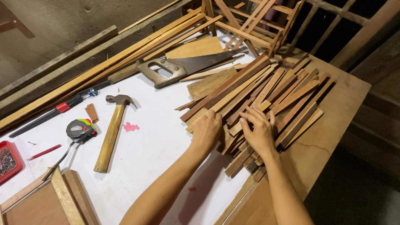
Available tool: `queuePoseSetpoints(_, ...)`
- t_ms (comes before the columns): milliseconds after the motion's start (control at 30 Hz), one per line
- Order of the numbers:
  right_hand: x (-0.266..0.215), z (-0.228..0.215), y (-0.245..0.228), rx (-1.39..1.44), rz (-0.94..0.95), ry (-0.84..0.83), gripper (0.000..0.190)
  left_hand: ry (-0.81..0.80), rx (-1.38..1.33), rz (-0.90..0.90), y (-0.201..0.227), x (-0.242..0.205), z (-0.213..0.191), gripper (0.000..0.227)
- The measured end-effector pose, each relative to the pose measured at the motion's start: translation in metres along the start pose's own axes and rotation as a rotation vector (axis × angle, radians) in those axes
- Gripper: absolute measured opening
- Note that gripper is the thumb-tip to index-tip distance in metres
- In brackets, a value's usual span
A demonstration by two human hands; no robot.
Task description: Measure, assemble, hammer, and sand thin wooden frame strips on a workbench.
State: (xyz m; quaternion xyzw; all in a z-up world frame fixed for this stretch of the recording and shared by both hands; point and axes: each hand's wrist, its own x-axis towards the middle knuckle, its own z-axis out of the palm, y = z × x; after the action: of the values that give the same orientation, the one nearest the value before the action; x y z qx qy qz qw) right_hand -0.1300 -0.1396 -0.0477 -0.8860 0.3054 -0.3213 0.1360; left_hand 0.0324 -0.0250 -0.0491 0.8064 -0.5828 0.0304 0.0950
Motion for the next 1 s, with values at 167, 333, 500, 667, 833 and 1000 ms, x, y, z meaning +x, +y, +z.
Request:
queuePoseSetpoints(167,-0.002,0.001,-0.005,0.016,0.006,0.009,0.022,0.016,-0.174,-0.083,-0.004,-0.003,-0.011,0.011)
queuePoseSetpoints(333,-0.003,-0.001,-0.013,0.009,-0.014,0.000,0.021,0.324,-0.543,-0.057,-0.011,-0.007,-0.031,0.018)
queuePoseSetpoints(500,-0.003,-0.004,-0.013,0.039,0.015,-0.091,0.028,-0.133,-0.833,-0.418,0.000,0.003,-0.056,0.029)
queuePoseSetpoints(667,-0.005,0.000,-0.009,0.057,0.017,-0.078,0.030,0.017,-0.667,-0.197,0.003,-0.009,-0.048,0.034)
queuePoseSetpoints(833,-0.004,0.000,-0.008,0.049,0.026,-0.095,0.030,-0.060,-0.445,-0.206,0.015,-0.017,-0.070,0.044)
queuePoseSetpoints(1000,-0.004,0.002,-0.013,0.051,0.052,-0.121,0.032,0.053,-0.570,-0.179,-0.009,0.001,-0.013,0.041)
